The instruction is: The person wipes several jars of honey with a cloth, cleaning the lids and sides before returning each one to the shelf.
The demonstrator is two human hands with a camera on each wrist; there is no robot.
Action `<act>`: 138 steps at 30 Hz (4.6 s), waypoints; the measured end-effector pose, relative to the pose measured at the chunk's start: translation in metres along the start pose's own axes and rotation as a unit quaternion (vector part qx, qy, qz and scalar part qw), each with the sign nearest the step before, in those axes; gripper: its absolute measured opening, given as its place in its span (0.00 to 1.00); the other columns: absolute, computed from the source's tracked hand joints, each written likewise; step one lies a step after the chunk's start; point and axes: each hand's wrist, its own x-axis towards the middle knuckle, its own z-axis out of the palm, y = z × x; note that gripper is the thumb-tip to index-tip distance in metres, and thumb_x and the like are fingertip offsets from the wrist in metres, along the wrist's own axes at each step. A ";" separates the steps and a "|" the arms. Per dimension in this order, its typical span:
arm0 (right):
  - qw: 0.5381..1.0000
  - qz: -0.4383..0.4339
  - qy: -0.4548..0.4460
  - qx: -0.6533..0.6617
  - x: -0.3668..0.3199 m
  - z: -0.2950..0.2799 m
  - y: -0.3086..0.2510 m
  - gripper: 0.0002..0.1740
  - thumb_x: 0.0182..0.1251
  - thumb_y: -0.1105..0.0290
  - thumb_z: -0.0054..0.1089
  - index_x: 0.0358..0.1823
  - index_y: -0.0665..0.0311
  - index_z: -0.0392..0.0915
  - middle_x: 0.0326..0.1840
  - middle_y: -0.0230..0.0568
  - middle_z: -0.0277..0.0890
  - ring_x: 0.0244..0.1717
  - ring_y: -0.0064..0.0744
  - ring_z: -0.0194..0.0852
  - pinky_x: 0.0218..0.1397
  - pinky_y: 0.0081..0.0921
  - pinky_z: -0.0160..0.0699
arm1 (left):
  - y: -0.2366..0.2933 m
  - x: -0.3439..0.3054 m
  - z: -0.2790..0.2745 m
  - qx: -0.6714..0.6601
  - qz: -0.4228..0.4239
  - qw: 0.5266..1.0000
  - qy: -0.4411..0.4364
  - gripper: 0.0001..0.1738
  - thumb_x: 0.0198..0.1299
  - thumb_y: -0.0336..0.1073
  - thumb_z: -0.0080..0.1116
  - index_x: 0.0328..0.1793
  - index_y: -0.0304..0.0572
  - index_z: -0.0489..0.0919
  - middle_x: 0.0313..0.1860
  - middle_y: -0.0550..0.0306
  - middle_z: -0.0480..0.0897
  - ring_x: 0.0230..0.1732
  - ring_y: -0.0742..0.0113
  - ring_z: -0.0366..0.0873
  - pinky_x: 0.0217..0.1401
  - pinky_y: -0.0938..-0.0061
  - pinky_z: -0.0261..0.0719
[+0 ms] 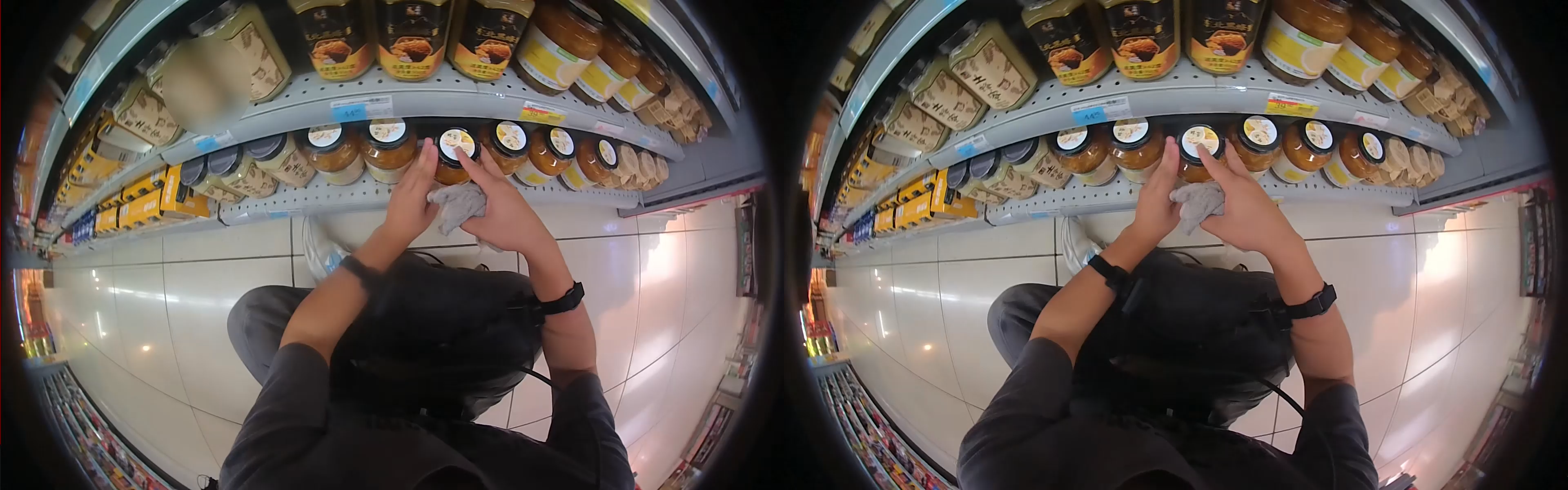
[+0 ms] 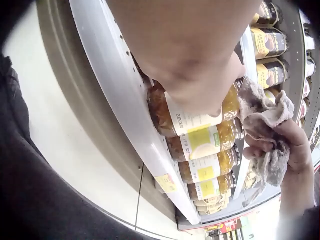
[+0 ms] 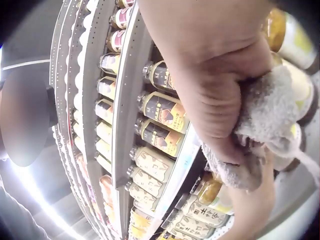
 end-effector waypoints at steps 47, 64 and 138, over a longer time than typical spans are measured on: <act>0.810 0.098 0.500 0.292 -0.060 -0.023 0.034 0.25 0.64 0.83 0.67 0.63 0.68 0.80 0.56 0.41 0.87 0.56 0.26 0.85 0.61 0.27 0.82 | 0.084 0.102 0.086 0.311 -0.050 0.949 -0.026 0.49 0.57 0.62 0.75 0.77 0.40 0.71 0.69 0.48 0.77 0.78 0.44 0.64 0.77 0.32 0.46; 0.815 0.097 0.503 0.271 -0.062 -0.023 0.036 0.25 0.62 0.82 0.71 0.63 0.68 0.80 0.54 0.41 0.88 0.56 0.26 0.86 0.60 0.27 0.82 | 0.086 0.090 0.073 0.149 -0.067 0.985 -0.059 0.51 0.45 0.58 0.85 0.75 0.48 0.75 0.72 0.60 0.79 0.83 0.53 0.66 0.79 0.28 0.39; 0.994 0.072 0.045 -0.065 -0.043 0.060 -0.097 0.10 0.64 0.72 0.76 0.46 0.63 0.90 0.36 0.46 0.78 0.36 0.50 0.81 0.41 0.37 0.79 | 0.113 -0.084 -0.095 -0.345 -0.323 0.881 0.001 0.63 0.40 0.34 0.91 0.81 0.41 0.59 0.70 0.41 0.82 0.70 0.51 0.83 0.73 0.63 0.80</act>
